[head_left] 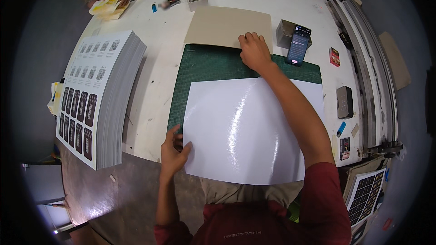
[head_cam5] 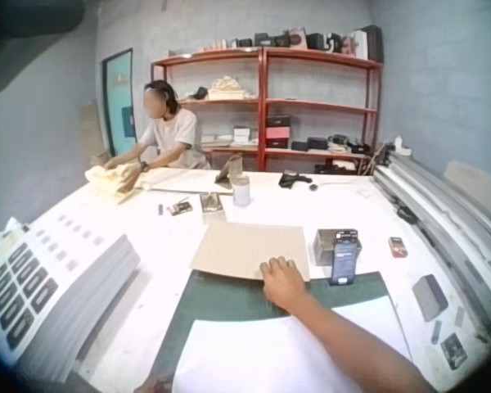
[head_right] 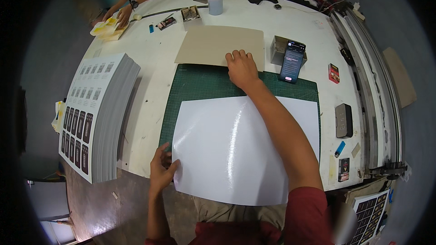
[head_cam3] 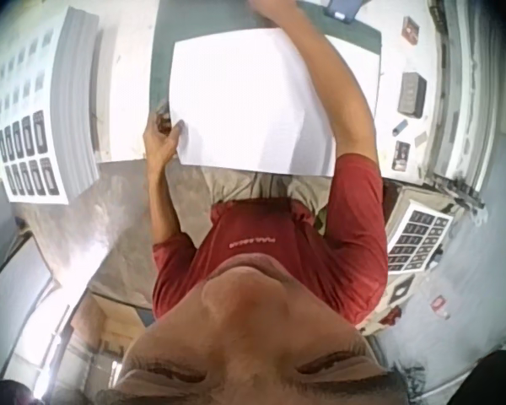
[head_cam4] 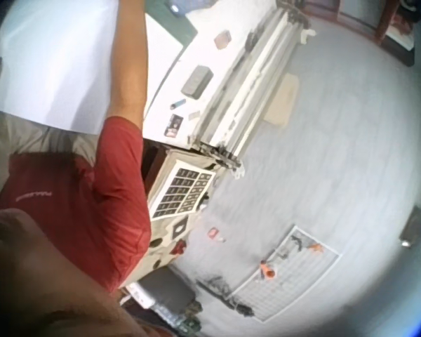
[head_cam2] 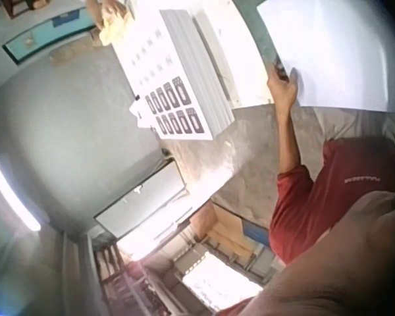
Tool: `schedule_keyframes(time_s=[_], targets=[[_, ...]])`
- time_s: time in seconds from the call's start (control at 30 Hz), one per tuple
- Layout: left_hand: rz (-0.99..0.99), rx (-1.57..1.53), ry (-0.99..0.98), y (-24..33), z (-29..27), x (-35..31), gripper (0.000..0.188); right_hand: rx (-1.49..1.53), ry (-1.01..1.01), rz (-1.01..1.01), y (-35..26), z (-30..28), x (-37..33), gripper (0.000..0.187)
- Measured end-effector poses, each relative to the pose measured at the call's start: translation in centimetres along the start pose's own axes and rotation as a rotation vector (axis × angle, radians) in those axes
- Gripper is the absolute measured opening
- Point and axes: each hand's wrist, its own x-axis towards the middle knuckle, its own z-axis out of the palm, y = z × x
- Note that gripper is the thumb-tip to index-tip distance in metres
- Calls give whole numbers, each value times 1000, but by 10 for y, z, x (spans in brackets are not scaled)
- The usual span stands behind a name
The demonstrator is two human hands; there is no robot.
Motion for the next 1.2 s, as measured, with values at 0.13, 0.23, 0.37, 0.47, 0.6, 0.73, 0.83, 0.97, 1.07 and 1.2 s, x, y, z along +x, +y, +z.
schedule_keyframes(time_s=[0.13,0.23,0.37,0.47,0.6,0.73,0.83,0.97,1.07,1.2], targets=[[86,114,144,5,1,-4,69,-68,79,-165,6,-12,-4,18],[128,88,177,5,2,-4,69,-150,289,-109,10,-38,-12,18],[178,78,176,17,6,-8,65,-68,530,14,23,-123,-30,20],[222,34,180,22,15,-13,61,536,612,198,41,-193,-68,25],[327,20,144,37,30,-15,55,1110,525,479,72,-266,-149,35],[444,49,-49,74,65,-14,48,1315,422,726,97,-274,-216,48],[570,114,-186,87,89,-23,44,1357,358,831,109,-230,-254,51],[767,299,-331,98,112,-34,45,1356,323,974,101,-181,-281,50],[829,319,-363,93,120,-37,45,1393,281,1022,88,-166,-290,49],[829,357,-434,93,117,-48,54,1412,260,1030,79,-155,-299,48]])
